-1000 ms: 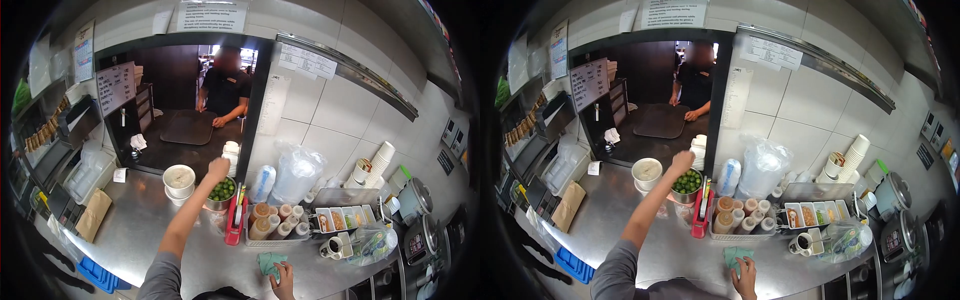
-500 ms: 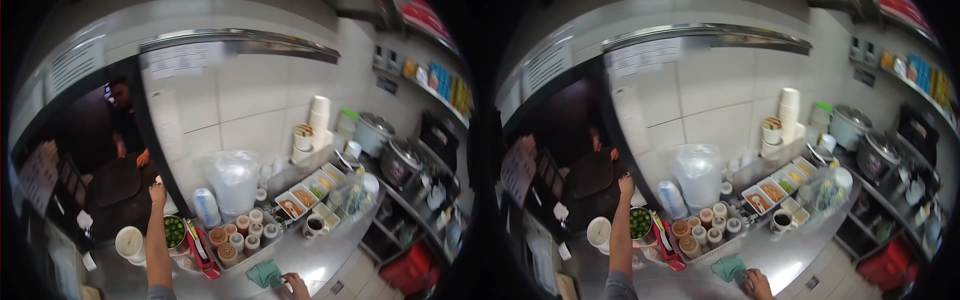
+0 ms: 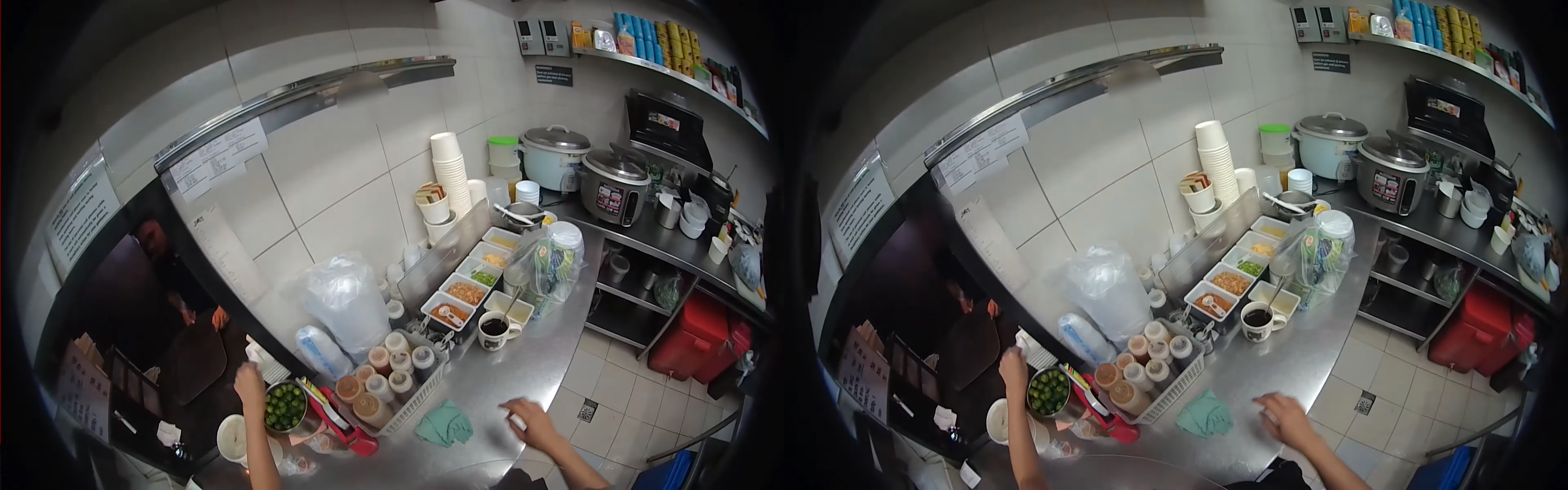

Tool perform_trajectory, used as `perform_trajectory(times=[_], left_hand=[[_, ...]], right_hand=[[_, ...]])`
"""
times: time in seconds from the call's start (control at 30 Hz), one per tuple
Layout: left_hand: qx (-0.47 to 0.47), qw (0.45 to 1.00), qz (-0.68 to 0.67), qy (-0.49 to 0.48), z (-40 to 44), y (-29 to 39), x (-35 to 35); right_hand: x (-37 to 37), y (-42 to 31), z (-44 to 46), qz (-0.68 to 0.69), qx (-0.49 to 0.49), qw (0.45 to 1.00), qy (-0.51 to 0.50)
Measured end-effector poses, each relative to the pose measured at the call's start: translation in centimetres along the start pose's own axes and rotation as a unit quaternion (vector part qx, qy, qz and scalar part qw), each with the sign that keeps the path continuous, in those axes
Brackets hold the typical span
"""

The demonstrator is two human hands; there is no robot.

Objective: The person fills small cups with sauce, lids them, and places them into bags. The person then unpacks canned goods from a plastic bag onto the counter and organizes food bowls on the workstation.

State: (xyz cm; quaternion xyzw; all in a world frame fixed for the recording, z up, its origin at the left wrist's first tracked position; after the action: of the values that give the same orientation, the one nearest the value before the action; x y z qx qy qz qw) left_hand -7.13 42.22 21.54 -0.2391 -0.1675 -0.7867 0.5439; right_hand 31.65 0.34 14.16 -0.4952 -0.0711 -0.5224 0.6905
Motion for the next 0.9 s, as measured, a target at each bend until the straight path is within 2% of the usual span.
perform_trajectory(times=[0.07,0.1,0.13,0.17,0.2,0.27,0.33,0.37,0.43,0.53,0.57,0.63,0.67,0.73,0.8,0.87,0.9], left_hand=[[0.000,0.981,-0.078,-0.180,-3.3,3.9,6.2],[-0.006,0.954,-0.150,-0.260,-5.9,5.1,7.6],[-0.011,0.916,-0.222,-0.334,-8.7,6.6,9.0],[0.006,0.876,-0.206,-0.437,-11.4,8.8,11.0],[0.030,0.815,-0.291,-0.500,-14.7,10.3,11.8],[0.006,0.771,-0.285,-0.570,-20.5,13.7,13.3],[-0.105,0.848,-0.235,-0.463,-26.1,15.2,13.3],[-0.061,0.795,-0.151,-0.585,-27.4,16.6,13.0],[0.034,0.627,0.022,-0.778,-28.9,18.9,13.7],[-0.016,0.798,0.015,-0.602,-32.3,19.5,12.0],[-0.041,0.830,0.017,-0.555,-34.0,18.9,10.8],[-0.087,0.883,0.024,-0.460,-36.5,17.5,9.1],[-0.092,0.870,0.042,-0.483,-36.1,17.9,9.5],[-0.101,0.839,0.072,-0.530,-31.1,20.3,11.5],[-0.036,0.823,-0.054,-0.564,-24.2,23.7,11.8],[-0.064,0.844,-0.223,-0.484,-17.7,27.2,10.6],[-0.021,0.829,-0.245,-0.503,-13.6,29.1,10.9]], right_hand=[[2.5,1.2,2.3,0.007,0.029,0.997,0.064],[3.5,1.1,4.1,-0.009,0.048,0.996,0.073],[4.0,1.2,6.1,-0.010,0.075,0.994,0.084],[4.1,1.6,8.3,-0.011,0.103,0.990,0.097],[4.0,1.5,11.0,0.036,0.121,0.987,0.103],[3.0,1.6,16.8,0.096,0.135,0.981,0.102],[0.9,2.8,23.1,0.131,0.136,0.977,0.099],[-0.4,3.8,26.3,0.152,0.138,0.973,0.104],[-2.8,6.0,32.7,0.126,0.160,0.972,0.119],[-7.2,11.1,42.0,0.001,0.131,0.976,0.177],[-7.4,11.8,44.2,-0.044,0.128,0.969,0.205],[-7.7,13.2,47.9,-0.035,0.050,0.983,0.171],[-8.1,13.8,49.2,-0.032,0.010,0.988,0.152],[-9.3,15.4,51.3,-0.040,0.009,0.987,0.152],[-10.5,17.3,53.6,-0.030,0.016,0.987,0.154],[-11.5,18.9,55.2,0.000,0.032,0.988,0.151],[-11.2,19.0,55.5,0.023,0.091,0.974,0.208]])
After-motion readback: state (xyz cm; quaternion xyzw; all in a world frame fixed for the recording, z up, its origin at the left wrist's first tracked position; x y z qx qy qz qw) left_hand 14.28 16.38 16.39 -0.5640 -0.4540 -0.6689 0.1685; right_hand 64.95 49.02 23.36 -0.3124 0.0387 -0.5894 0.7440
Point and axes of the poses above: each hand's wrist, its own z-axis towards the middle knuckle, its own x-axis out of the back of the hand, y = z × x, the point moved 6 cm from there along z, towards the middle knuckle, and after that the axes turned 14 degrees about y, right-handed, at the moved point
